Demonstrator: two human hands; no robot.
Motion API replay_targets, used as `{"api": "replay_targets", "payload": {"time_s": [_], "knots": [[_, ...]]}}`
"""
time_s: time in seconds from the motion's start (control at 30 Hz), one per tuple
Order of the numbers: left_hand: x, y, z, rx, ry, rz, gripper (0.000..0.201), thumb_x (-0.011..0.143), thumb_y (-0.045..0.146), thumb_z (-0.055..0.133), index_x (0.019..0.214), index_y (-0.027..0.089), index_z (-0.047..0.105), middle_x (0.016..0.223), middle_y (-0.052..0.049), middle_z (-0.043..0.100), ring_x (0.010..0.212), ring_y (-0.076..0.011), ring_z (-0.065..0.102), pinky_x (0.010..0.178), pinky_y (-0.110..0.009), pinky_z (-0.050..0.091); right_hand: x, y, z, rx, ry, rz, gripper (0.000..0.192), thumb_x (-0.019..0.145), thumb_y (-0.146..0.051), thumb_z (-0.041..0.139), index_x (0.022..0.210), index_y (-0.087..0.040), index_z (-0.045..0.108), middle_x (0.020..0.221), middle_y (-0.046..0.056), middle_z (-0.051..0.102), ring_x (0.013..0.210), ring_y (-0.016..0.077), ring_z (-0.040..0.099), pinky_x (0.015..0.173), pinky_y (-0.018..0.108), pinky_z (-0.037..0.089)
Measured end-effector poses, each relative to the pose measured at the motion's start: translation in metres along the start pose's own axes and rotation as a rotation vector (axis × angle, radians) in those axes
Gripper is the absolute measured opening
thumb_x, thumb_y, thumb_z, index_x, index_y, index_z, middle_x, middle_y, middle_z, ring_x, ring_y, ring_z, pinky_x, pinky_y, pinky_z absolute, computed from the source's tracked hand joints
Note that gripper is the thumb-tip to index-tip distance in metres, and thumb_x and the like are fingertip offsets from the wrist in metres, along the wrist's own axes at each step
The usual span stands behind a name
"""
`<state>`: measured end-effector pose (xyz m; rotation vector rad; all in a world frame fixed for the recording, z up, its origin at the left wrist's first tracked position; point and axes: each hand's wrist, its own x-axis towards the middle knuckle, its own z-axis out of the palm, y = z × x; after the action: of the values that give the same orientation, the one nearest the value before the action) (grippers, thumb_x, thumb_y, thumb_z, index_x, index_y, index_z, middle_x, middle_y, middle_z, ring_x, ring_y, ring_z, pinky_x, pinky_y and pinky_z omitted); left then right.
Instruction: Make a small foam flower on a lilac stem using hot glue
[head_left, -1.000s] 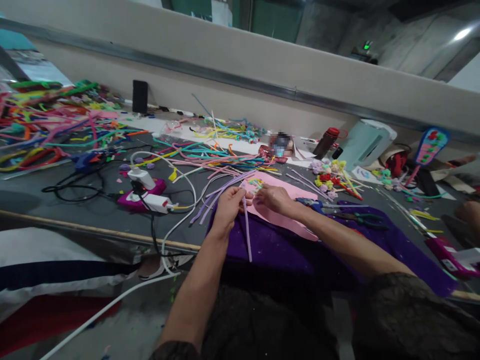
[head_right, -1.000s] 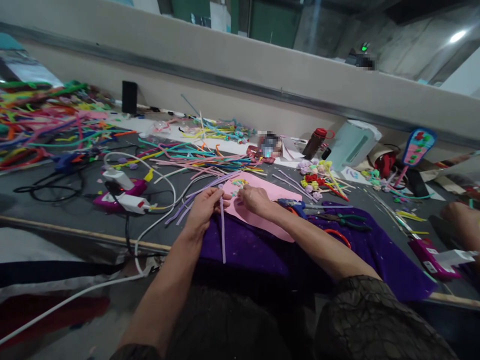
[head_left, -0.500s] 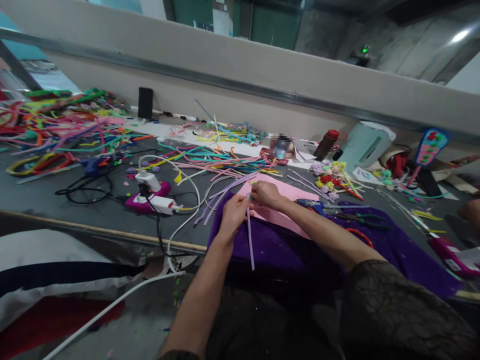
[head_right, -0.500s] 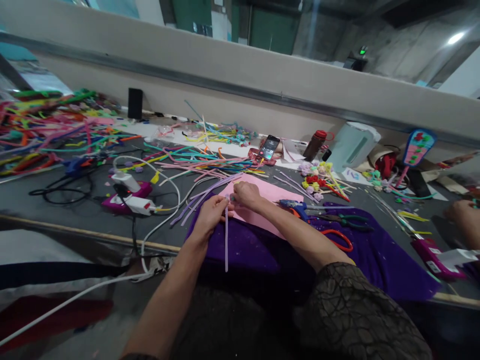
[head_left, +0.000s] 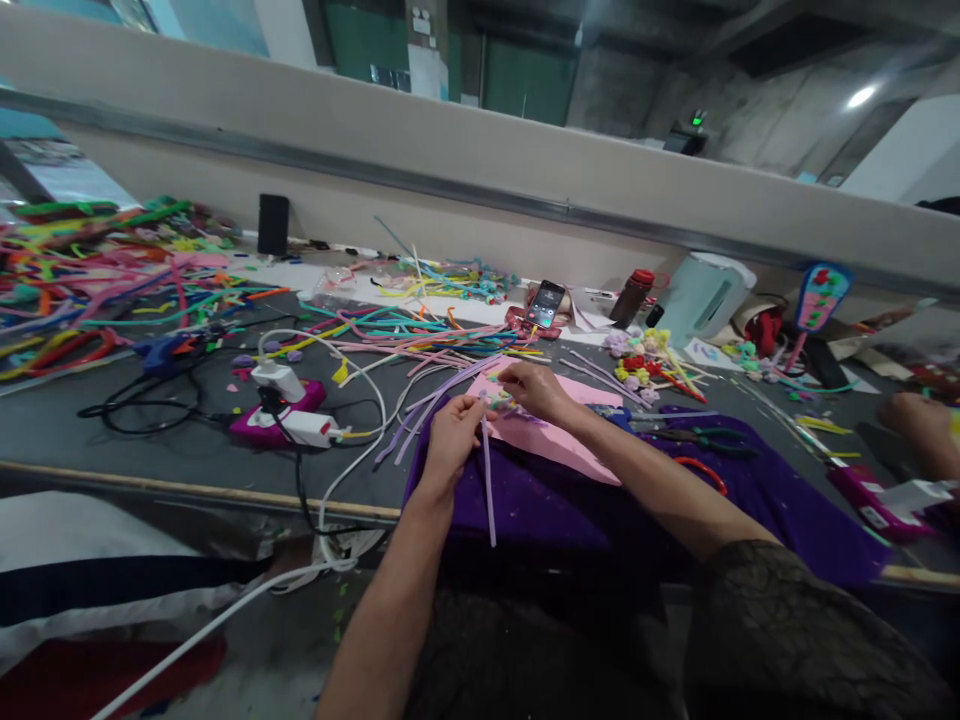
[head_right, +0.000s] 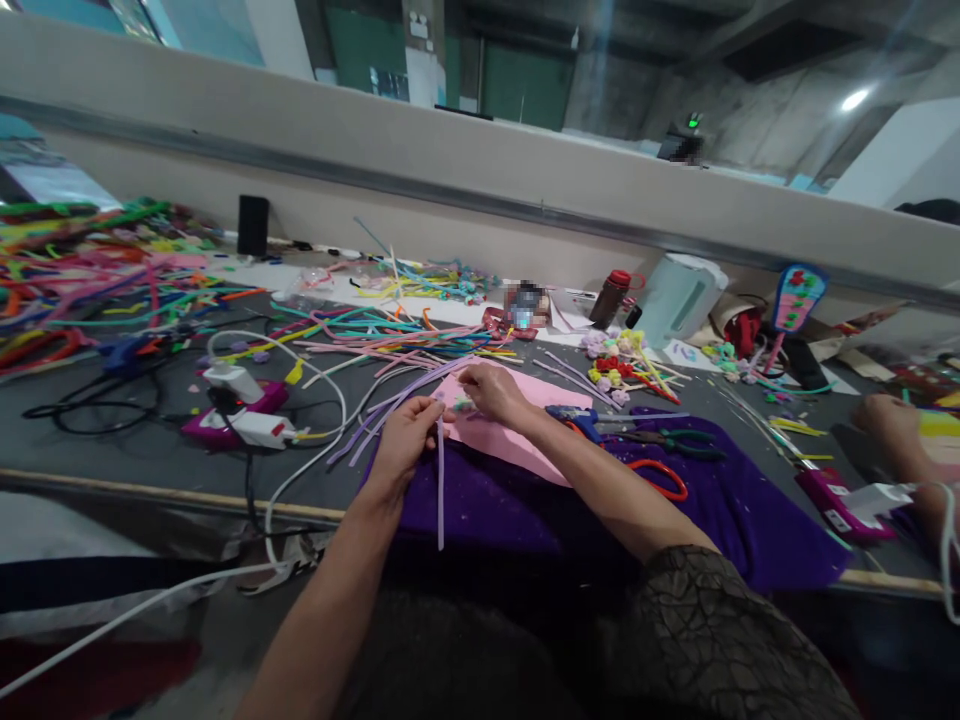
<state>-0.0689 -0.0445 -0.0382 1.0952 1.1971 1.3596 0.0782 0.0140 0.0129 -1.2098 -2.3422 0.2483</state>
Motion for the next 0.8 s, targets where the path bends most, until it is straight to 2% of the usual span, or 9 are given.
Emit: {"api": "replay_targets", "payload": {"time_s": [0.17, 0.37, 0.53, 0.8], "knots": [[-0.002, 0.009, -0.002, -0.238, -0.091, -0.066, 0.027, 0.064, 0.037, 0.065, 0.073, 0.012, 0.056, 0.064, -0.001, 0.062, 0.038, -0.0015, 0.041, 0.031, -0.012, 0.024, -0.018, -0.006, -0.009, 0.418, 0.012, 0.133, 0.010, 0.072, -0.022, 0.055, 0.074, -0.014, 0.061, 0.058, -0.002, 0.055, 0.051, 0.0087, 0.048, 0.050, 0.020, 0.034], [-0.005, 0.010, -0.001, -0.312, -0.166, -0.155, 0.028, 0.064, 0.035, 0.065, 0.076, 0.012, 0.056, 0.065, -0.001, 0.061, 0.035, -0.0012, 0.040, 0.028, -0.012, 0.021, -0.031, -0.020, -0.007, 0.927, 0.012, 0.312, 0.018, 0.070, -0.033, 0.058, 0.069, -0.015, 0.055, 0.051, -0.006, 0.046, 0.042, 0.0050, 0.038, 0.040, 0.017, 0.027], [-0.005, 0.007, -0.001, -0.330, -0.181, -0.164, 0.027, 0.064, 0.035, 0.065, 0.074, 0.012, 0.056, 0.064, -0.001, 0.061, 0.036, -0.0015, 0.043, 0.028, -0.013, 0.024, -0.034, -0.022, 0.003, 1.053, 0.018, 0.421, 0.020, 0.068, -0.034, 0.059, 0.069, -0.015, 0.056, 0.049, -0.005, 0.048, 0.039, 0.0046, 0.038, 0.038, 0.018, 0.026], [-0.006, 0.010, 0.000, -0.328, -0.142, -0.160, 0.027, 0.064, 0.036, 0.065, 0.072, 0.012, 0.056, 0.060, 0.000, 0.059, 0.036, -0.0014, 0.043, 0.030, -0.013, 0.026, -0.037, -0.021, 0.020, 1.087, 0.092, 0.407, 0.020, 0.063, -0.029, 0.062, 0.078, -0.015, 0.060, 0.058, -0.003, 0.054, 0.047, 0.0067, 0.047, 0.040, 0.018, 0.031]]}}
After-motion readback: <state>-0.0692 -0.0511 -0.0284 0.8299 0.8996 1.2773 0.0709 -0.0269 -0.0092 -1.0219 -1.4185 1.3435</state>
